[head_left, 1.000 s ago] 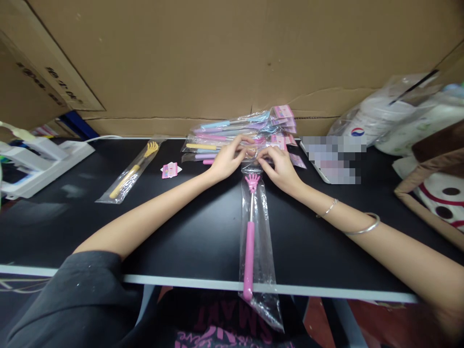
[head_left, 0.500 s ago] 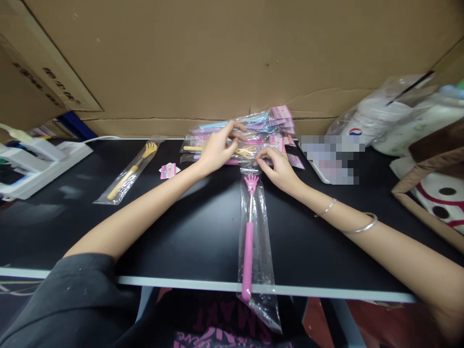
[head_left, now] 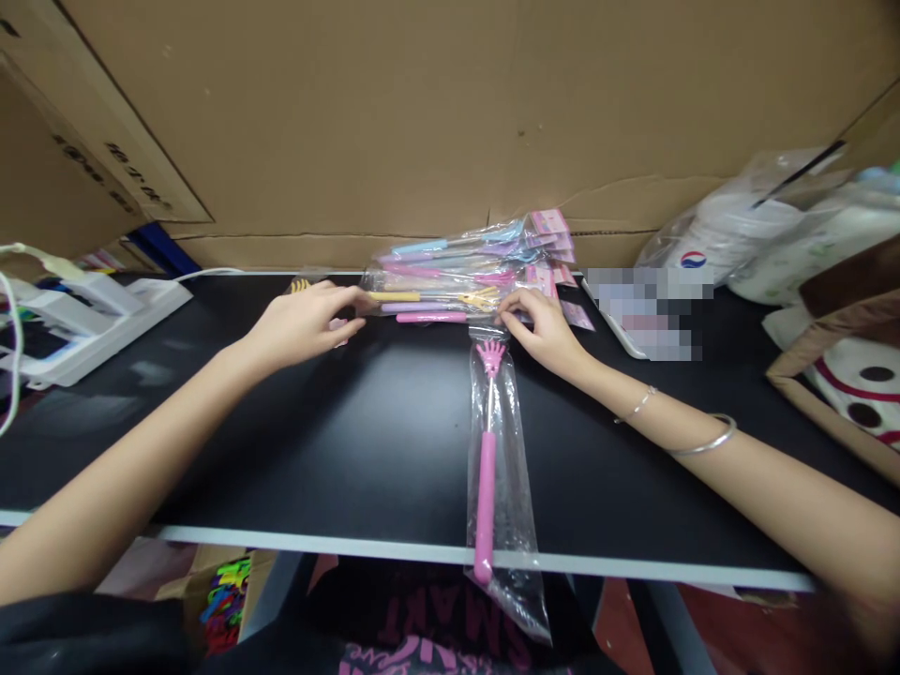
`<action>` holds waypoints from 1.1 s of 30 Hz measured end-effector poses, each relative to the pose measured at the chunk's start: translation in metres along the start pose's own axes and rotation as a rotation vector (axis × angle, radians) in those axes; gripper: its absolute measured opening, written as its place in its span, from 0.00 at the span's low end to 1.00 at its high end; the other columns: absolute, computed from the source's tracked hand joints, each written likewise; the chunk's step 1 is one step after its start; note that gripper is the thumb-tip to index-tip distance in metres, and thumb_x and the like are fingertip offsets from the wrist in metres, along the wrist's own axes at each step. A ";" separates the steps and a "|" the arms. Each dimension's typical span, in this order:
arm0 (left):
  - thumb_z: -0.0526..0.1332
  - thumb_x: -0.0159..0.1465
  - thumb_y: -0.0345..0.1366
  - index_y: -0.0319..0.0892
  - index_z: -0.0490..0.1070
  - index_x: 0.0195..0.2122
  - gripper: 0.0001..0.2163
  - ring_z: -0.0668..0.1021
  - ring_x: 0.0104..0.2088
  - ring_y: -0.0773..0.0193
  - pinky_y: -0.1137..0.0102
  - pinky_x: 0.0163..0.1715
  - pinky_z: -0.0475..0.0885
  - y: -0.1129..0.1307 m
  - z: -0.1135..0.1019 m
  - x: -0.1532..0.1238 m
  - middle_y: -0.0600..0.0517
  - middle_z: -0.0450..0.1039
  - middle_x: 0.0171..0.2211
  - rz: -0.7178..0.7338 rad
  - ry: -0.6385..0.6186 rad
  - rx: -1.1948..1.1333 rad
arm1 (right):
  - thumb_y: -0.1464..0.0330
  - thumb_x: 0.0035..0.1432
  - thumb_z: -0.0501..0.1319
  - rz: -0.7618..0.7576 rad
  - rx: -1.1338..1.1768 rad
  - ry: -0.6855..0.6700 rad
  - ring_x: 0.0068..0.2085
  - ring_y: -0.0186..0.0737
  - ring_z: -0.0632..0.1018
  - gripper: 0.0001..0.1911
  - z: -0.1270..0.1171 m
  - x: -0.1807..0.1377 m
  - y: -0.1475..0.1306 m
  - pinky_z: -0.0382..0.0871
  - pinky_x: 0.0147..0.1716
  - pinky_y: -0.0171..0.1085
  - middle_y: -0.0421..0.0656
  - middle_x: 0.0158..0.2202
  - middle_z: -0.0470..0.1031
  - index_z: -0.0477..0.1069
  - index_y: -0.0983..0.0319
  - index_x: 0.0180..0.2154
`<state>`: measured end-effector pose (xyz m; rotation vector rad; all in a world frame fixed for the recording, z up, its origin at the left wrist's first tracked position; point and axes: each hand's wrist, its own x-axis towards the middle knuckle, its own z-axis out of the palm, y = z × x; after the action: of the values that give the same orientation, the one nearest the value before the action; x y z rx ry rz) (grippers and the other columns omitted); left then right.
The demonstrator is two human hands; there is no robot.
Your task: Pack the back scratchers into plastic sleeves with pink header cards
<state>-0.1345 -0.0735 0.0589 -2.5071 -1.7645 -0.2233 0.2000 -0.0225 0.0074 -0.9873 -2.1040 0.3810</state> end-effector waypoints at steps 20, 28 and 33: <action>0.48 0.67 0.54 0.47 0.68 0.55 0.23 0.79 0.42 0.51 0.65 0.37 0.70 -0.040 0.029 -0.021 0.46 0.78 0.43 -0.021 -0.017 0.068 | 0.69 0.61 0.56 -0.044 -0.035 0.010 0.44 0.50 0.74 0.03 0.003 -0.001 0.002 0.62 0.50 0.53 0.43 0.33 0.80 0.67 0.57 0.35; 0.53 0.66 0.48 0.48 0.71 0.51 0.17 0.78 0.49 0.50 0.58 0.50 0.69 -0.023 0.027 -0.019 0.47 0.77 0.49 0.117 0.189 0.091 | 0.69 0.60 0.55 -0.108 -0.187 -0.004 0.45 0.50 0.73 0.04 0.005 -0.003 -0.002 0.58 0.51 0.53 0.44 0.37 0.78 0.68 0.57 0.35; 0.55 0.65 0.46 0.47 0.72 0.49 0.15 0.80 0.44 0.54 0.63 0.44 0.72 0.014 0.022 -0.012 0.49 0.79 0.45 0.108 0.310 -0.044 | 0.69 0.61 0.55 -0.122 -0.223 -0.014 0.47 0.51 0.73 0.05 0.005 -0.004 -0.002 0.58 0.51 0.52 0.45 0.39 0.78 0.68 0.57 0.37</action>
<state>-0.1238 -0.0860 0.0360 -2.4255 -1.5160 -0.6121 0.1967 -0.0264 0.0029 -0.9767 -2.2418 0.0938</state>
